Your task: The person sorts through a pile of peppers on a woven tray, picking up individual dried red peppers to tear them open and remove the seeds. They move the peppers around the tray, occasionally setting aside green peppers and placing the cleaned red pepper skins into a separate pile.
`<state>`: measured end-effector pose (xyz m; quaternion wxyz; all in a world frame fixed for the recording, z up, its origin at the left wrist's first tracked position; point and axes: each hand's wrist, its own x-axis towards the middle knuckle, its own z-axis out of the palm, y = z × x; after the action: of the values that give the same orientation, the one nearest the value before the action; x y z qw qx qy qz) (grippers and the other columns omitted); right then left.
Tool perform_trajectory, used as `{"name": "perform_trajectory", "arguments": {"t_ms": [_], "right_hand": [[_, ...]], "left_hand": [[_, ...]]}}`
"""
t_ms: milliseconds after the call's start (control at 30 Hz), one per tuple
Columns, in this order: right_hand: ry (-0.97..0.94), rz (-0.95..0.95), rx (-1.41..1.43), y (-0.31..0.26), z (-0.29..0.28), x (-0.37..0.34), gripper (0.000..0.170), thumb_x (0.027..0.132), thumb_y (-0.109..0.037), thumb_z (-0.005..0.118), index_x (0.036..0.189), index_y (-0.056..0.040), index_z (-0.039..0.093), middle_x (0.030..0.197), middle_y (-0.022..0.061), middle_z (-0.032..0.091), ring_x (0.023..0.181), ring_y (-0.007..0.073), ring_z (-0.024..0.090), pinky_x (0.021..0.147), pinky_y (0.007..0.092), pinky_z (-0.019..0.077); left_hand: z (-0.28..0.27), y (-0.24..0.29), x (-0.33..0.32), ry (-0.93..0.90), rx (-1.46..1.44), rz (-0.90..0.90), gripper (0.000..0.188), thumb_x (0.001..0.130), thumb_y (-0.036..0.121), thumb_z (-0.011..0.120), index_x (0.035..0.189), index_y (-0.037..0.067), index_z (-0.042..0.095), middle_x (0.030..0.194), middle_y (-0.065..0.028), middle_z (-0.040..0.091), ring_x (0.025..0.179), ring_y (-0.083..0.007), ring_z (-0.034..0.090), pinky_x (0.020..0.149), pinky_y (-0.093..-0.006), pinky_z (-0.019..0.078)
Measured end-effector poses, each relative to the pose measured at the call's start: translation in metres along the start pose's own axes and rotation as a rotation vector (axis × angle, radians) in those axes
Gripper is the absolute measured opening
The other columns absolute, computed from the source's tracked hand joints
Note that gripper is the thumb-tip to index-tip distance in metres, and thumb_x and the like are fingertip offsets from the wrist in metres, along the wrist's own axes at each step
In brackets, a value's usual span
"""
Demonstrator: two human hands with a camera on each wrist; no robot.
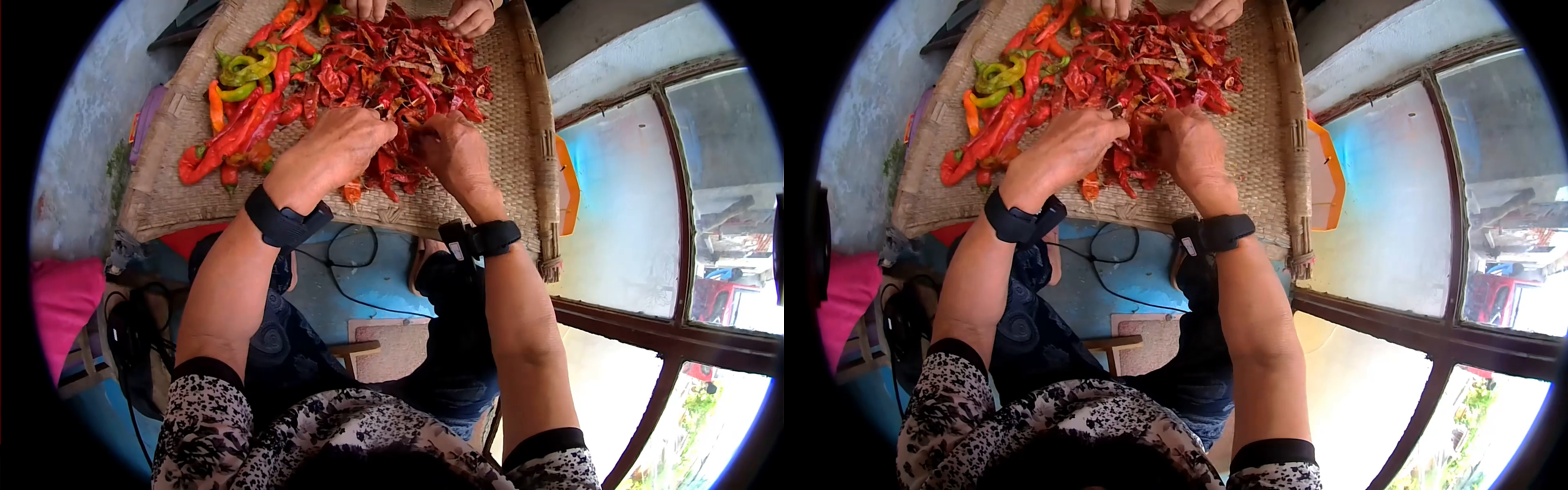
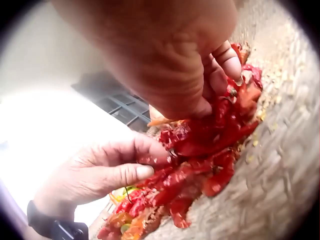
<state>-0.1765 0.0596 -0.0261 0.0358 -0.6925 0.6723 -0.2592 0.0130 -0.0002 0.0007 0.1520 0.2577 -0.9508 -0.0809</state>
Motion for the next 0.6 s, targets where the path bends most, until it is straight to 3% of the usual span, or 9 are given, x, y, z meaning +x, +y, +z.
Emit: {"name": "perform_trajectory", "arguments": {"t_ms": [133,267,333,400,433,467,533,567,600], "right_hand": [[0.066,0.166,0.316,-0.008,-0.038,0.001,0.014,0.082,-0.013,0.064,0.088,-0.0011,0.066,0.076,0.0176,0.064,0.068,0.0298,0.064,0.064,0.037,0.0496],[0.192,0.255,0.156,0.001,-0.074,-0.01,0.013,0.085,-0.012,0.062,0.088,-0.0001,0.066,0.072,0.0156,0.065,0.065,0.0222,0.065,0.062,0.0319,0.0489],[0.439,0.221,0.142,0.028,-0.086,-0.016,0.014,0.086,-0.013,0.061,0.088,-0.001,0.066,0.073,0.0148,0.066,0.065,0.0216,0.064,0.061,0.0306,0.0483],[0.582,0.313,-0.031,0.05,-0.098,-0.026,0.014,0.086,-0.014,0.06,0.09,-0.0019,0.066,0.074,0.0135,0.065,0.065,0.0241,0.063,0.063,0.0344,0.0488],[0.52,0.43,-0.296,0.084,-0.099,-0.035,0.021,0.085,-0.015,0.06,0.103,-0.0037,0.063,0.085,0.0142,0.064,0.079,0.0282,0.062,0.071,0.0392,0.0484],[0.52,0.432,-0.3,0.085,-0.097,-0.039,0.021,0.085,-0.015,0.06,0.103,-0.0037,0.063,0.085,0.0142,0.064,0.079,0.0282,0.062,0.071,0.0392,0.0484],[0.538,0.529,-0.651,0.071,-0.096,-0.046,0.033,0.084,-0.016,0.061,0.115,-0.0057,0.057,0.098,0.0158,0.059,0.095,0.0328,0.056,0.081,0.0426,0.0459],[0.423,0.533,-0.51,0.057,-0.097,-0.045,0.042,0.083,-0.017,0.063,0.121,-0.0057,0.052,0.107,0.0172,0.056,0.102,0.0348,0.052,0.085,0.0423,0.0447],[0.354,0.454,-0.408,0.051,-0.091,-0.036,0.039,0.081,-0.015,0.063,0.117,-0.004,0.055,0.105,0.0178,0.058,0.098,0.0351,0.054,0.083,0.0431,0.0456]], "left_hand": [[-0.004,-0.002,-0.003,-0.032,-0.019,-0.042,0.015,0.077,-0.003,0.055,0.089,0.002,0.062,0.078,-0.0166,0.061,0.075,-0.0338,0.061,0.063,-0.0424,0.0491],[-0.004,-0.002,-0.004,-0.035,-0.011,-0.031,0.016,0.077,-0.004,0.055,0.091,0.001,0.061,0.079,-0.0176,0.061,0.077,-0.0344,0.061,0.065,-0.0429,0.0492],[-0.006,-0.002,-0.003,-0.051,-0.015,-0.046,0.016,0.078,-0.003,0.055,0.091,0.001,0.061,0.08,-0.0178,0.061,0.077,-0.0347,0.061,0.065,-0.0432,0.0492],[-0.005,0.0,-0.001,-0.055,-0.001,-0.072,0.013,0.079,-0.003,0.053,0.09,0.001,0.06,0.079,-0.0179,0.061,0.077,-0.0346,0.061,0.065,-0.0435,0.0488],[-0.004,0.0,-0.001,-0.054,-0.003,-0.069,0.013,0.079,-0.003,0.053,0.09,0.001,0.06,0.079,-0.0179,0.061,0.077,-0.0346,0.061,0.065,-0.0435,0.0488],[-0.003,-0.002,0.001,-0.067,0.004,-0.066,0.012,0.079,-0.003,0.053,0.089,0.001,0.06,0.079,-0.0178,0.061,0.077,-0.0345,0.061,0.065,-0.0437,0.0484],[0.0,-0.001,0.001,-0.081,0.005,-0.065,0.012,0.08,-0.003,0.052,0.088,0.001,0.059,0.078,-0.0177,0.061,0.076,-0.0343,0.061,0.065,-0.0439,0.048],[0.001,-0.001,0.002,-0.077,0.005,-0.058,0.011,0.08,-0.003,0.052,0.088,0.001,0.059,0.078,-0.0176,0.06,0.076,-0.0343,0.061,0.065,-0.044,0.0478],[0.001,-0.001,0.002,-0.075,0.007,-0.052,0.011,0.08,-0.003,0.052,0.087,0.001,0.059,0.077,-0.0174,0.06,0.075,-0.0343,0.06,0.064,-0.0441,0.0475]]}}
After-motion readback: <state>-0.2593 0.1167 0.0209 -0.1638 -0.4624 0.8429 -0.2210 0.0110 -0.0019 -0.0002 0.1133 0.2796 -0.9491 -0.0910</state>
